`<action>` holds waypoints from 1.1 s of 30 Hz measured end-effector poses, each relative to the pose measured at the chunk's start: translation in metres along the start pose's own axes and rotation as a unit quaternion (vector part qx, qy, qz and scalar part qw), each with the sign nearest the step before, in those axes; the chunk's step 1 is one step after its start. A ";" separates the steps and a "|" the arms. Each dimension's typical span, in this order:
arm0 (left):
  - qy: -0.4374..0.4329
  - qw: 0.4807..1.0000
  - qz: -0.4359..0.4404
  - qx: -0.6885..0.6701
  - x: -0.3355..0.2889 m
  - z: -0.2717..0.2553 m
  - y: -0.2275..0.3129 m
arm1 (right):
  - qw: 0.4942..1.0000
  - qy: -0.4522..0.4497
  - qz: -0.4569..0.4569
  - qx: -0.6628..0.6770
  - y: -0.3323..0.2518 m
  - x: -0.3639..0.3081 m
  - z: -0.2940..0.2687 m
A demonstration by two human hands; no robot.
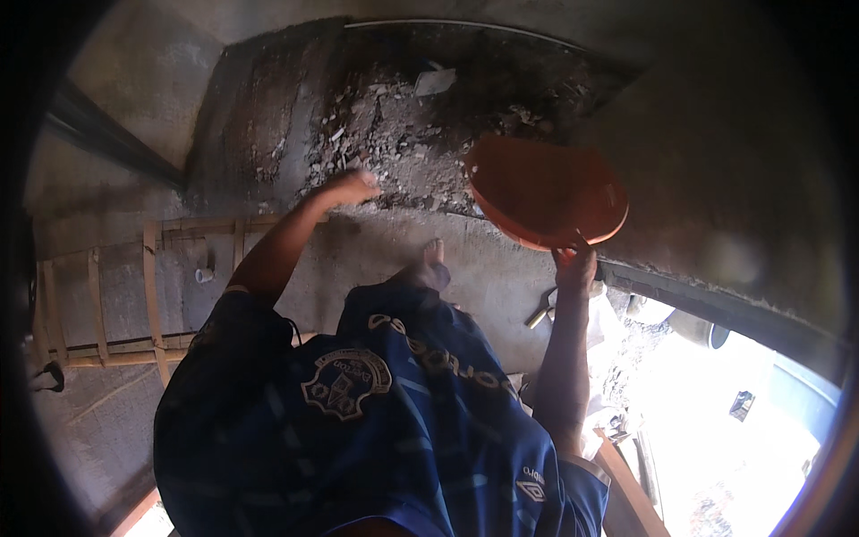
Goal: The person moves a white sack on the floor and then uses a shovel to scoop rubble and debris into an orange basin. The task involves clearing the construction site floor by gathering loose materials into a container.
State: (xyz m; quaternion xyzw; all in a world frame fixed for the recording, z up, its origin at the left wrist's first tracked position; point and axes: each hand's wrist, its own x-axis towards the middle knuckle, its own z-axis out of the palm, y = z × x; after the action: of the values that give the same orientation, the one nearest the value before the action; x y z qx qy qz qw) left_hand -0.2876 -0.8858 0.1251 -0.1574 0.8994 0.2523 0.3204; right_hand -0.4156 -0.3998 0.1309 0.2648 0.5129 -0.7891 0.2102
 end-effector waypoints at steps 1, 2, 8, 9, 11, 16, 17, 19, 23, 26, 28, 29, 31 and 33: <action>0.106 0.990 -0.026 -0.087 0.016 0.003 -0.034 | 1.000 -0.020 -0.002 -0.005 0.000 0.011 -0.004; 0.148 0.979 -0.043 -0.130 0.031 0.001 -0.058 | 1.000 -0.023 -0.008 -0.013 0.002 0.018 -0.004; 0.025 0.876 -0.131 -0.464 0.048 0.034 -0.008 | 0.989 0.045 -0.059 -0.130 0.025 0.029 0.021; -0.034 0.875 -0.153 -0.458 0.064 0.059 -0.013 | 0.990 0.034 -0.023 -0.134 0.035 0.039 0.028; -0.088 0.849 -0.138 -0.502 0.066 0.085 0.022 | 0.990 0.020 0.008 -0.137 0.053 0.054 0.048; -0.090 0.688 -0.157 -0.703 0.034 0.081 0.075 | 0.973 -0.163 0.157 -0.038 0.098 0.078 0.114; -0.061 0.637 -0.158 -0.752 0.031 0.079 0.070 | 0.956 -0.254 0.135 -0.049 0.099 0.066 0.141; 0.017 0.608 -0.163 -0.777 0.025 0.055 0.077 | 0.937 -0.303 0.087 -0.153 0.122 0.087 0.160; 0.110 0.641 -0.209 -0.730 0.005 0.024 0.065 | 0.923 -0.238 0.287 -0.091 0.128 0.071 0.238; 0.145 0.538 -0.123 -0.822 0.020 0.047 0.012 | 0.857 -0.374 0.230 -0.269 0.154 0.077 0.272; 0.200 0.451 -0.122 -0.861 0.016 0.043 0.005 | 0.826 -0.355 0.301 -0.319 0.148 0.068 0.304; 0.201 0.423 -0.122 -0.875 0.012 0.047 -0.012 | 0.787 -0.400 0.299 -0.362 0.151 0.064 0.311; 0.208 0.403 -0.135 -0.881 0.004 0.060 -0.064 | 0.721 -0.467 0.257 -0.443 0.155 0.070 0.324; 0.214 0.414 -0.168 -0.869 -0.013 0.075 -0.113 | 0.663 -0.507 0.188 -0.518 0.157 0.078 0.321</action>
State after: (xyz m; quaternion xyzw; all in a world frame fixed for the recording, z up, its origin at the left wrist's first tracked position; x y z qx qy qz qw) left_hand -0.1900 -0.9359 0.0436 -0.5488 0.1953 0.7981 -0.1541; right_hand -0.4464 -0.7601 0.0790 -0.2366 0.5924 -0.3527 0.6846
